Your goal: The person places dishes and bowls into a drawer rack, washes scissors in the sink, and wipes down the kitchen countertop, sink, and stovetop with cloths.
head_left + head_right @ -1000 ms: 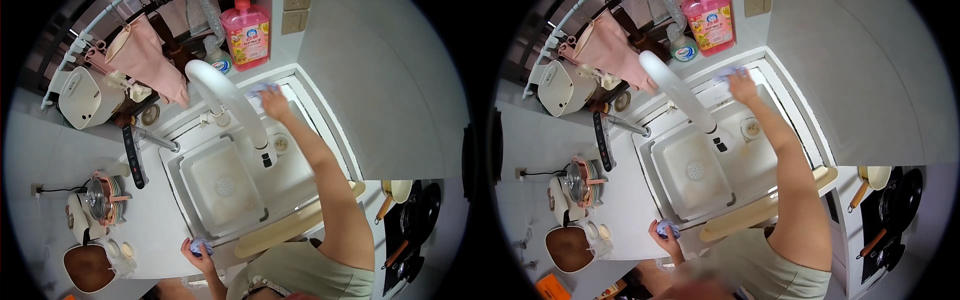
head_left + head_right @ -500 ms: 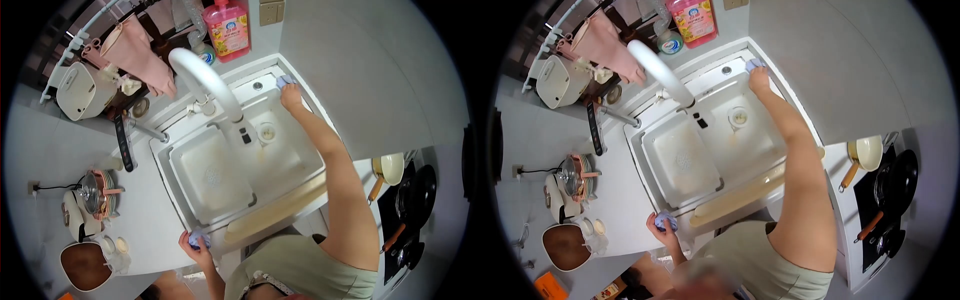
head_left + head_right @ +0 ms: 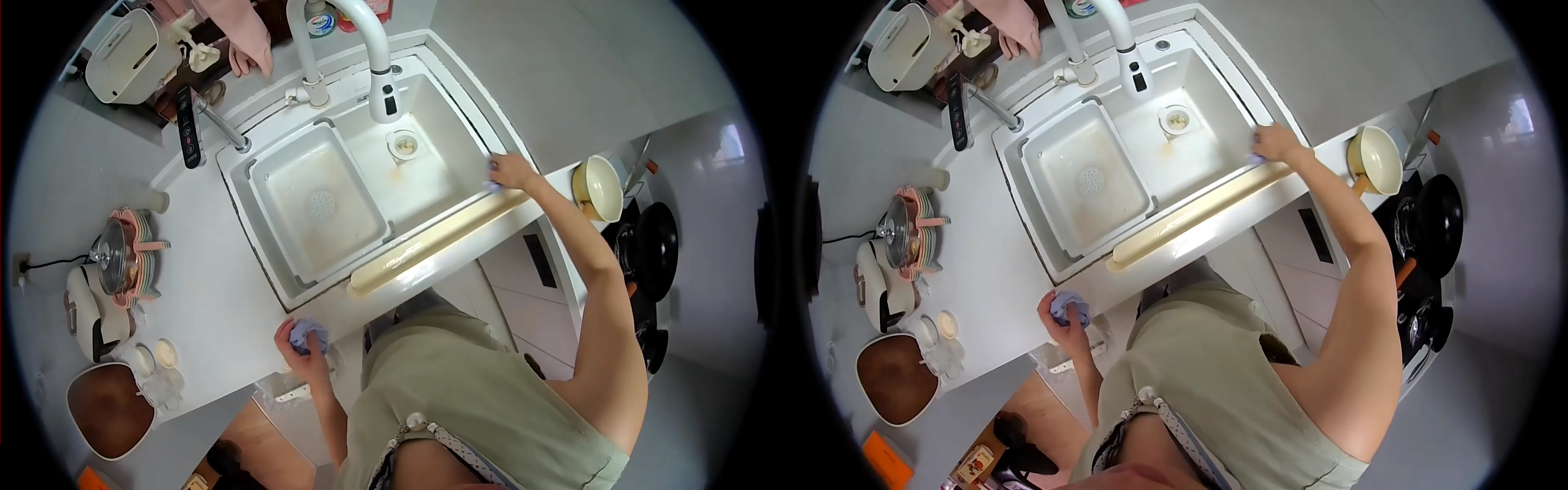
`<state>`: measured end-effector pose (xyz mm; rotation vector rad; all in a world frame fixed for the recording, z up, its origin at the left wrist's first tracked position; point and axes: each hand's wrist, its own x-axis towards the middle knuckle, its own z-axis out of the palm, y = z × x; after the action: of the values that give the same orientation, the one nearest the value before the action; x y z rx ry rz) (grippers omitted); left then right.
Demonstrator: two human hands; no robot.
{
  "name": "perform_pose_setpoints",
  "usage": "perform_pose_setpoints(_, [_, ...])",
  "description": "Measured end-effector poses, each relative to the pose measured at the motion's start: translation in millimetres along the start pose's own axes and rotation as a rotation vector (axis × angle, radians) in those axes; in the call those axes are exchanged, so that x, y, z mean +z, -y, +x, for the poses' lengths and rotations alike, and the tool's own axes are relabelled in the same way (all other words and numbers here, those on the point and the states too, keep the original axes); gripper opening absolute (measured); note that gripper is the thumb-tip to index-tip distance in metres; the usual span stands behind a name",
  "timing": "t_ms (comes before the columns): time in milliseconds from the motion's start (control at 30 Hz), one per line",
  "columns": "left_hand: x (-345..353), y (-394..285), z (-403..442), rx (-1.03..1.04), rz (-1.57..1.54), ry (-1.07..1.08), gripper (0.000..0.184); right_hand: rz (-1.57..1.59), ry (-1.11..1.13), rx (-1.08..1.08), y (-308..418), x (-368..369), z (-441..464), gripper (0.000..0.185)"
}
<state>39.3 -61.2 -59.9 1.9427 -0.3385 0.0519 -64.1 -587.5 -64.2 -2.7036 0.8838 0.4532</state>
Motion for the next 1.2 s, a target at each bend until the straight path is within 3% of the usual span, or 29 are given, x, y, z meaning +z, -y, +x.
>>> perform_pose_setpoints(33, [1, -4, -2, 0.005, -0.002, 0.054, 0.034, 0.204, -0.037, -0.155, 32, -4, -14, 0.036])
perform_pose_setpoints(100, [10, -9, -2, 0.061, -0.034, 0.132, 0.034, 0.616, 0.293, -0.328, 117, 0, -32, 0.036])
perform_pose_setpoints(133, [14, -13, -2, 0.107, -0.016, 0.167, 0.034, 0.625, 0.283, -0.467, 161, 12, -43, 0.035])
perform_pose_setpoints(200, [25, -26, 2, 0.206, 0.008, 0.235, 0.033, 0.657, 0.519, -0.64, 220, 54, -52, 0.03])
perform_pose_setpoints(300, [34, -44, 3, 0.261, 0.0, 0.284, 0.033, 0.429, 0.583, -0.714, 211, 84, -37, 0.026])
perform_pose_setpoints(367, [36, -48, 1, 0.26, -0.004, 0.295, 0.033, 0.301, 0.523, -0.64, 147, 76, -21, 0.022])
perform_pose_setpoints(400, [36, -49, 1, 0.251, -0.007, 0.307, 0.032, 0.252, 0.577, -0.472, 109, 66, -15, 0.022])
perform_pose_setpoints(433, [41, -50, 3, 0.244, -0.015, 0.307, 0.032, 0.287, 0.454, -0.314, 71, 53, -19, 0.023])
perform_pose_setpoints(500, [47, -55, 19, 0.275, 0.015, 0.363, 0.032, -0.226, 0.421, -0.186, 15, 22, -9, 0.02])
perform_pose_setpoints(533, [50, -60, 27, 0.287, 0.033, 0.387, 0.032, -0.239, 0.199, -0.118, -21, 21, -8, 0.018])
perform_pose_setpoints(567, [57, -69, 36, 0.284, 0.05, 0.439, 0.031, -0.353, 0.211, 0.015, -26, -4, -19, 0.017])
perform_pose_setpoints(600, [65, -80, 47, 0.282, 0.068, 0.494, 0.031, -0.27, 0.324, 0.085, -39, -15, -14, 0.016])
perform_pose_setpoints(700, [94, -97, 59, 0.235, 0.087, 0.632, 0.03, -0.59, 0.049, -0.063, -27, -9, -20, 0.012])
perform_pose_setpoints(800, [133, -108, 59, 0.215, 0.1, 0.654, 0.026, -0.425, -0.386, -0.162, -34, -12, -5, 0.023])
perform_pose_setpoints(967, [168, -117, 57, 0.183, 0.073, 0.607, 0.024, -0.508, -0.141, -0.175, -41, 38, 27, 0.015])
perform_pose_setpoints(1133, [163, -123, 63, 0.159, 0.139, 0.607, 0.026, -0.109, -0.432, -0.264, -36, 25, 85, 0.017])
perform_pose_setpoints(1200, [152, -122, 70, 0.133, 0.161, 0.585, 0.026, 0.273, -0.509, -0.278, -21, -6, 87, 0.012])
